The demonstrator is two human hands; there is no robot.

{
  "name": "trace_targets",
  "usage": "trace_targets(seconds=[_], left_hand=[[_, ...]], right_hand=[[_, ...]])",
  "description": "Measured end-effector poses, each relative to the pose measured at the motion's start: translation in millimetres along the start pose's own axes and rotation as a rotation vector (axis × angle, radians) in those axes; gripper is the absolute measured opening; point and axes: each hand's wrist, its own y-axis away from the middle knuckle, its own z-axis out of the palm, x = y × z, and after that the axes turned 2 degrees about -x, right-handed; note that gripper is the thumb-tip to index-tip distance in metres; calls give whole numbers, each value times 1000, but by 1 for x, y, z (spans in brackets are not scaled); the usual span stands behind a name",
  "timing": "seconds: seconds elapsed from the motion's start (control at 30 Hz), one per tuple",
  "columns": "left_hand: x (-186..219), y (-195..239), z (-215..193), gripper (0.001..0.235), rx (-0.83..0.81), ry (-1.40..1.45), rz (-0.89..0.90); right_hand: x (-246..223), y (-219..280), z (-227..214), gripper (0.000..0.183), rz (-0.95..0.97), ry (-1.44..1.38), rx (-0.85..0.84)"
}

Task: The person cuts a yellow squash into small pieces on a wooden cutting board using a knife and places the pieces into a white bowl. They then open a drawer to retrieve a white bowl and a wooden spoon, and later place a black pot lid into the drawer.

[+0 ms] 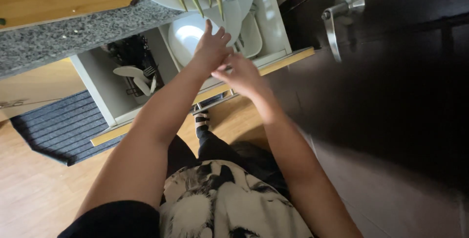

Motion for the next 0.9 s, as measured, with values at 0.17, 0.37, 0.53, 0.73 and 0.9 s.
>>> trace_targets(seconds=[0.17,0.37,0.53,0.73,0.9], left_hand=[[-19,19,-12,39,-47,-50,-50],[-40,58,-1,19,-102,-41,-54],[-47,66,-7,19,-22,-70,-36],[-46,66,-15,29,206,-101,-113],[-35,74,-4,40,318,-43,-84]], right_hand=[[30,-49,4,25,235,-300,-62],[154,-126,60,43,393,-259,40],[166,-156,93,49,394,-286,29],[80,-106,67,36,217,38,-5],[-1,16,29,46,-262,261,217]])
